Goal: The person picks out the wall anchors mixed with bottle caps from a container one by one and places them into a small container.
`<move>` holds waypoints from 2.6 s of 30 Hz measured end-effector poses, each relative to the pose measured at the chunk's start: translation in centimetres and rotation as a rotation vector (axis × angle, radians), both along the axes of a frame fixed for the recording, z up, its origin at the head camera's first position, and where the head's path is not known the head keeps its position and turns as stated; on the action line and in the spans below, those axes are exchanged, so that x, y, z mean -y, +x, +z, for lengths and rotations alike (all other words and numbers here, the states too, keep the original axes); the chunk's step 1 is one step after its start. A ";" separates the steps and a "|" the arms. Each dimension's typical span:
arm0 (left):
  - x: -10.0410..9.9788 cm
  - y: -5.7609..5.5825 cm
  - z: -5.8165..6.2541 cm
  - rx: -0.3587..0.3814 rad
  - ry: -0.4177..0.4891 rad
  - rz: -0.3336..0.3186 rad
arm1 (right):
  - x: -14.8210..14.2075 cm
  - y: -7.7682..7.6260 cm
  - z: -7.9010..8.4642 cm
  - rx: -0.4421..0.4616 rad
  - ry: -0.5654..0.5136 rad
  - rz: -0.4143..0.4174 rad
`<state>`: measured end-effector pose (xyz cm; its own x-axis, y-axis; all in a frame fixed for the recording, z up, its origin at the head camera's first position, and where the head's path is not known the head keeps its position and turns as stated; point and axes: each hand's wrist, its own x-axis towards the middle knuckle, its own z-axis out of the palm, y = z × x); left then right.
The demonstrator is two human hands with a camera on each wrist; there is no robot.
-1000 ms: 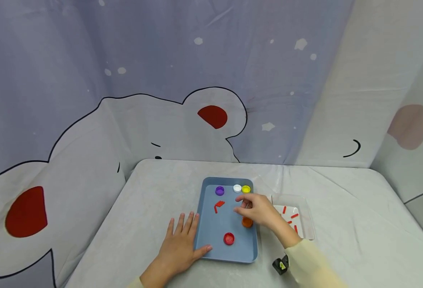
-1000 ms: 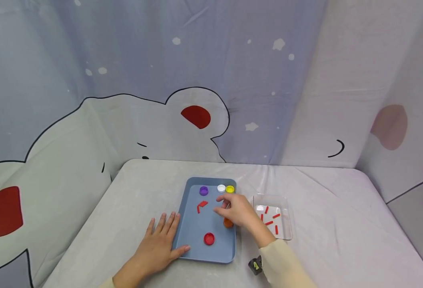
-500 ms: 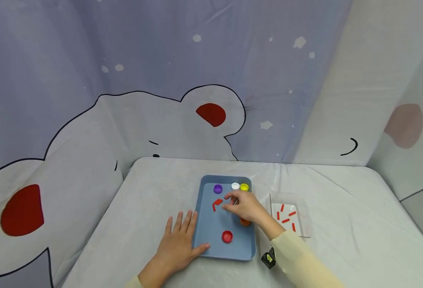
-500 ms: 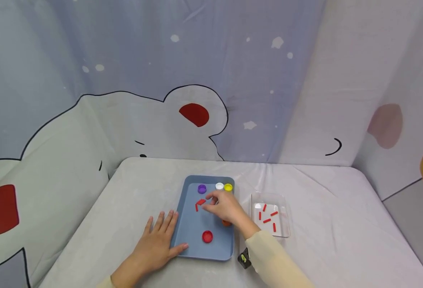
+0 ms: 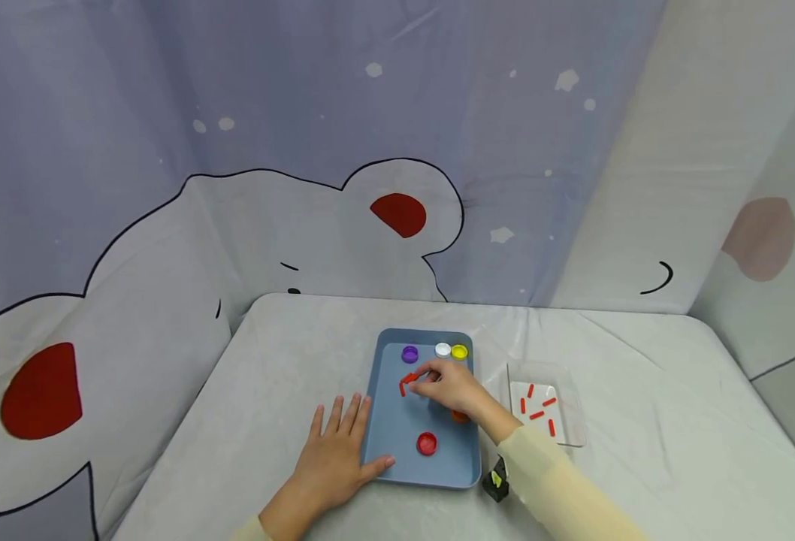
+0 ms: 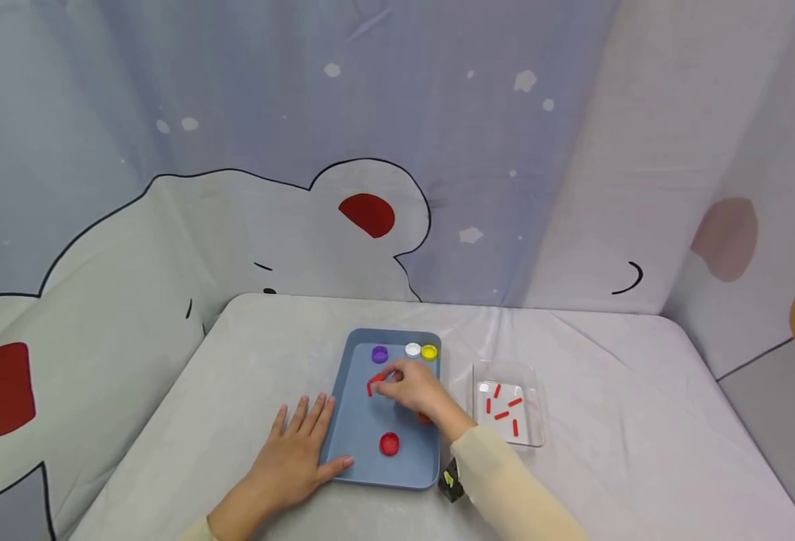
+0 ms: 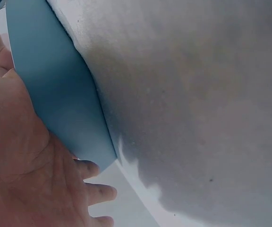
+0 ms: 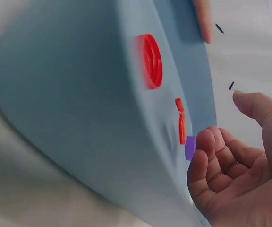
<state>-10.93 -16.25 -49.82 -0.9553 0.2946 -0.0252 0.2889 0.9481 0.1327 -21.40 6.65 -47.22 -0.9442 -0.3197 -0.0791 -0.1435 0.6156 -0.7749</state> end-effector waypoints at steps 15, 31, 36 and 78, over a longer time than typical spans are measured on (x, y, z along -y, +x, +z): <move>0.1 -0.1 -0.2 0.018 0.016 0.002 | 0.9 -1.1 -1.4 0.018 0.103 -0.028; 0.2 0.2 0.1 0.006 0.034 -0.010 | 1.8 -1.4 -2.2 -0.064 0.256 -0.023; 0.2 0.2 0.2 0.006 0.031 -0.015 | 1.9 -1.4 -2.2 -0.067 0.278 -0.036; 0.0 0.1 0.3 0.032 0.013 -0.008 | 2.4 -2.2 -2.5 -0.144 0.386 -0.039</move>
<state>-10.86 -16.29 -49.53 -0.9515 0.3031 -0.0523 0.2922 0.9439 0.1541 -23.63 4.24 -49.74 -0.9651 -0.2564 -0.0527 -0.2045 0.8642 -0.4598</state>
